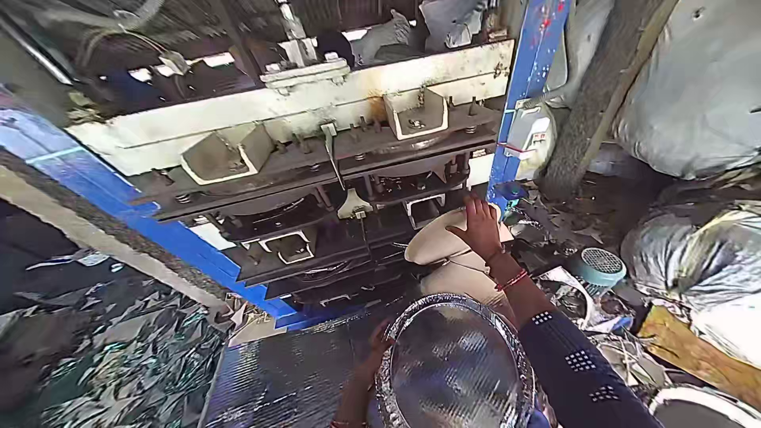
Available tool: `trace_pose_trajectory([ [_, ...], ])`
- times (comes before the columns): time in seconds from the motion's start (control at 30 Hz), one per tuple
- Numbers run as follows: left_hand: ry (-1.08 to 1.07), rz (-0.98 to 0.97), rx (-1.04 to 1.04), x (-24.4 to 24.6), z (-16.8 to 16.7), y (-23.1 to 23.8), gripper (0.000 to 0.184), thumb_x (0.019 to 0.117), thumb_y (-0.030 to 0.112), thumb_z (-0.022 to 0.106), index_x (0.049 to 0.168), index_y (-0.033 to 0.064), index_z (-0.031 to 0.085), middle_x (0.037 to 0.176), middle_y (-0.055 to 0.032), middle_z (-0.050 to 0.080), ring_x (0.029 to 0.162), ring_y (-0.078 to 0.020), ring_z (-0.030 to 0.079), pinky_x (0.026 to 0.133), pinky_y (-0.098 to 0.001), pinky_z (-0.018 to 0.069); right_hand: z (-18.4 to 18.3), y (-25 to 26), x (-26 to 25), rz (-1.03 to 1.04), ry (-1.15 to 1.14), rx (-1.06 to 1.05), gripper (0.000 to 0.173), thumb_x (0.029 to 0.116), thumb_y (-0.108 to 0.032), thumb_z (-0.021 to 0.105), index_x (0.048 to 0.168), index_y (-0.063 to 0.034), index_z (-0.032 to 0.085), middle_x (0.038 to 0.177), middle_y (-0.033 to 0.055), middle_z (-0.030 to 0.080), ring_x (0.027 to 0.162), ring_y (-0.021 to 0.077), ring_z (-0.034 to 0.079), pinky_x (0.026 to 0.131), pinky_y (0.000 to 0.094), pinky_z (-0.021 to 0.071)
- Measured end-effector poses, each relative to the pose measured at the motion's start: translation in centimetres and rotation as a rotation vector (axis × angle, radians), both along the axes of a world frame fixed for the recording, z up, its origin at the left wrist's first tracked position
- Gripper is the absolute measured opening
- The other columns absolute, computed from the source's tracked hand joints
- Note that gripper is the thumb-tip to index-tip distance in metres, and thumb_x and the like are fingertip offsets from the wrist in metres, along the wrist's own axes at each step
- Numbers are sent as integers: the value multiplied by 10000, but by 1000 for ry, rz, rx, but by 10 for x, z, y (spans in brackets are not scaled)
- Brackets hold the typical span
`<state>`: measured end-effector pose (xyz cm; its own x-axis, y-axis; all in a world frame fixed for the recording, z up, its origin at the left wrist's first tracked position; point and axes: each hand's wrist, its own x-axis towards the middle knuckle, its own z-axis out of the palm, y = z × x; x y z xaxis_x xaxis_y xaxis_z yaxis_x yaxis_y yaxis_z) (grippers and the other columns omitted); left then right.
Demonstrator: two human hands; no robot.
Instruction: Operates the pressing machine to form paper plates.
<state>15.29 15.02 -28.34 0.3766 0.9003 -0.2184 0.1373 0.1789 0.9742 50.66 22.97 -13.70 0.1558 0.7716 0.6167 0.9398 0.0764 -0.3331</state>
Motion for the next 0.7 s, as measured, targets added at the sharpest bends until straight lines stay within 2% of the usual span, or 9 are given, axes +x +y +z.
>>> trace_pose_trajectory([
  [0.1,-11,20,38,-3,-1,0,551,962,-65,507,1506,-34,418,1532,-193,481,1358,-198,523,1120,-334,439,10,-3,8,104,-118,-242,539,787,-278,897,1158,55,692,1184,301,661,1191,509,577,1018,707,384],
  [0.23,-73,-14,33,-3,-2,5,525,974,-78,448,1497,-65,415,1569,-206,432,1422,-209,460,1159,-342,393,36,-83,5,121,-89,-538,288,909,-196,778,1124,-6,750,1167,272,689,1184,478,599,1065,658,380],
  [0.3,-72,-14,4,-2,-2,7,460,999,-68,415,1455,-76,472,1535,-210,475,1395,-205,487,1148,-339,398,26,-137,19,63,-9,-361,268,887,-168,792,1095,0,770,1138,295,702,1145,521,622,1017,708,416],
  [0.37,-59,-10,-8,-3,-1,6,433,1004,-65,400,1425,-89,500,1505,-216,503,1365,-205,508,1130,-335,411,9,-192,44,-70,199,-161,331,897,-146,771,1094,112,705,1133,349,672,1123,522,629,986,690,456],
  [0.4,-52,-8,-13,-2,-1,7,434,1000,-70,404,1421,-86,507,1505,-213,505,1367,-206,509,1129,-336,414,6,-218,55,-175,331,-55,396,915,-155,745,1125,166,646,1131,350,661,1097,447,649,973,617,488],
  [0.47,-40,-11,-13,1,-3,11,443,989,-79,417,1421,-77,514,1512,-207,502,1378,-206,502,1130,-338,412,8,-258,71,-413,582,183,508,952,-221,681,1261,156,538,1098,160,655,976,50,636,903,259,535],
  [0.5,-35,-16,-14,2,-3,11,452,981,-78,419,1423,-71,516,1514,-203,501,1377,-203,501,1126,-339,414,7,-273,81,-462,690,342,522,971,-194,653,1316,158,482,1128,119,630,974,-35,611,895,175,523],
  [0.6,-36,-8,-22,7,4,10,452,986,-76,419,1428,-67,508,1507,-205,501,1345,-182,519,1107,-319,423,5,-299,98,-478,907,766,544,1050,-112,530,1478,128,296,1318,155,571,1160,69,613,1041,245,502],
  [0.7,-100,-5,-26,8,7,1,445,1031,15,355,1455,-53,475,1448,-167,558,1240,-121,585,1046,-290,477,9,-310,85,-402,936,892,493,1049,-96,520,1453,87,305,1235,75,592,1102,80,638,1016,282,530],
])
